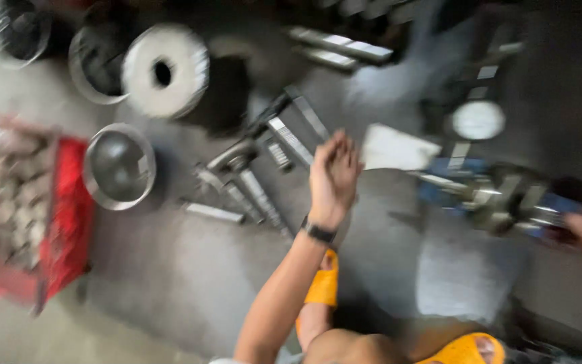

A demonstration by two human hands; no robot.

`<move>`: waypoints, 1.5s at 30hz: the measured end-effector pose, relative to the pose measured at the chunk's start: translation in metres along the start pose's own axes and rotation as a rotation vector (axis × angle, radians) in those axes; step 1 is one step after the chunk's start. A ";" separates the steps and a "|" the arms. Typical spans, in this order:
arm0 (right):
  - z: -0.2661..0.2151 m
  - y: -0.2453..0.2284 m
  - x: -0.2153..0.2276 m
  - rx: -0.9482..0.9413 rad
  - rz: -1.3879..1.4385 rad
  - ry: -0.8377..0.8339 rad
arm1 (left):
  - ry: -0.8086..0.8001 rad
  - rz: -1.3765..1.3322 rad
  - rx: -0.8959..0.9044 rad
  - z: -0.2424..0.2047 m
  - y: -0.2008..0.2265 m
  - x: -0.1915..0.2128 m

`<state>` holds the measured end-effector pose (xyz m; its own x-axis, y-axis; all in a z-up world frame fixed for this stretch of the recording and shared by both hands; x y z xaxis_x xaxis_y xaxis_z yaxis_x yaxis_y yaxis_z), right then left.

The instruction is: The person holds a crankshaft and rotates it while using a dial indicator to measure runout. They repeatedly adjust the crankshaft's position and the dial indicator's probe, then place the crankshaft on the workbench and pick up a hammer.

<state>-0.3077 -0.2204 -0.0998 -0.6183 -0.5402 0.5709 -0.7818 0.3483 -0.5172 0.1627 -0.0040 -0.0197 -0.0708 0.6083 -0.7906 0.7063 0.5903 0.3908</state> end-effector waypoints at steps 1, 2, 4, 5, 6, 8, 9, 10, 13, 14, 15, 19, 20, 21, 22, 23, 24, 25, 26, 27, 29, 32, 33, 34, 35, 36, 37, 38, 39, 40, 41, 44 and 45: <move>-0.048 -0.042 -0.012 -0.023 0.010 0.044 | -0.033 0.172 0.052 -0.015 -0.015 0.006; -0.062 -0.061 -0.005 -0.032 0.023 0.084 | -0.062 0.166 0.084 -0.029 -0.031 0.008; -0.084 -0.109 -0.003 -0.107 -0.046 0.039 | -0.124 0.499 0.153 -0.051 -0.051 0.016; -0.081 -0.107 -0.002 -0.110 -0.033 0.063 | -0.148 0.497 0.165 -0.057 -0.062 0.020; -0.079 -0.106 -0.004 -0.103 0.086 -0.008 | -0.346 0.703 0.080 -0.062 -0.070 0.018; -0.081 -0.112 -0.007 -0.094 0.217 -0.068 | -0.561 0.903 -0.011 -0.073 -0.083 0.010; -0.085 -0.119 -0.008 -0.109 0.211 -0.080 | -0.635 0.872 -0.031 -0.080 -0.088 0.001; -0.090 -0.126 -0.009 -0.124 0.204 -0.092 | -0.709 0.841 -0.050 -0.088 -0.091 -0.007; -0.114 -0.164 -0.007 -0.246 0.227 -0.177 | -0.763 0.842 -0.041 -0.093 -0.101 -0.021; -0.102 -0.144 -0.012 -0.244 0.238 -0.172 | -0.776 0.845 -0.040 -0.093 -0.102 -0.024; -0.089 -0.123 -0.015 -0.261 0.272 -0.158 | -0.775 0.849 -0.037 -0.093 -0.104 -0.027; -0.086 -0.111 -0.018 -0.287 0.400 -0.184 | -0.713 0.722 0.017 -0.092 -0.114 -0.026; -0.088 -0.117 -0.015 -0.285 0.406 -0.182 | -0.719 0.724 0.017 -0.091 -0.115 -0.026; -0.090 -0.123 -0.012 -0.258 0.333 -0.159 | -0.707 0.718 0.023 -0.091 -0.116 -0.024; -0.092 -0.128 -0.009 -0.232 0.260 -0.137 | -0.696 0.711 0.028 -0.090 -0.117 -0.022; -0.089 -0.125 -0.010 -0.232 0.263 -0.136 | -0.699 0.713 0.029 -0.091 -0.116 -0.024; -0.087 -0.122 -0.012 -0.246 0.238 -0.144 | -0.683 0.714 0.049 -0.092 -0.116 -0.025; -0.084 -0.119 -0.013 -0.257 0.211 -0.152 | -0.668 0.715 0.066 -0.092 -0.116 -0.027; -0.087 -0.124 -0.011 -0.256 0.214 -0.151 | -0.670 0.716 0.065 -0.092 -0.117 -0.023; -0.090 -0.129 -0.009 -0.248 0.194 -0.134 | -0.644 0.746 0.071 -0.090 -0.119 -0.017; -0.094 -0.135 -0.007 -0.239 0.176 -0.116 | -0.620 0.777 0.076 -0.089 -0.121 -0.011; -0.096 -0.136 -0.010 -0.267 0.262 -0.173 | -0.602 0.849 0.046 -0.087 -0.121 -0.007; -0.095 -0.133 -0.011 -0.292 0.241 -0.178 | -0.608 0.825 0.050 -0.087 -0.121 -0.005; -0.094 -0.130 -0.012 -0.317 0.221 -0.184 | -0.614 0.801 0.055 -0.087 -0.122 -0.002; -0.090 -0.125 -0.014 -0.317 0.223 -0.182 | -0.616 0.802 0.056 -0.084 -0.121 0.003; -0.086 -0.120 -0.017 -0.326 0.325 -0.201 | -0.645 0.804 0.029 -0.081 -0.119 0.007; -0.082 -0.114 -0.020 -0.335 0.427 -0.221 | -0.671 0.807 0.003 -0.079 -0.117 0.012; -0.085 -0.120 -0.019 -0.336 0.428 -0.221 | -0.672 0.807 0.004 -0.073 -0.110 0.006; -0.089 -0.125 -0.016 -0.336 0.361 -0.202 | -0.640 0.953 -0.077 -0.065 -0.100 0.001; -0.092 -0.129 -0.014 -0.335 0.294 -0.183 | -0.605 1.097 -0.158 -0.058 -0.090 -0.003; -0.088 -0.124 -0.015 -0.340 0.295 -0.182 | -0.605 1.098 -0.153 -0.038 -0.091 -0.006; -0.077 -0.107 -0.019 -0.349 0.227 -0.179 | -0.661 1.358 -0.557 0.021 -0.085 -0.023; -0.074 -0.102 -0.019 -0.308 0.220 -0.174 | -0.778 1.429 -0.668 0.037 -0.090 -0.032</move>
<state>-0.2222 -0.1887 -0.0112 -0.7712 -0.5396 0.3377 -0.6363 0.6685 -0.3851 0.1275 -0.0955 -0.0471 0.7536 0.5429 0.3705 -0.4892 0.0869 0.8678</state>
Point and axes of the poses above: each hand's wrist, its own z-axis towards the middle knuckle, its own x-axis out of the back of the hand, y = z × x, the point moved 5 cm from there along z, towards the middle knuckle, and after that the axes turned 14 degrees about -x, right-handed, at the moved point
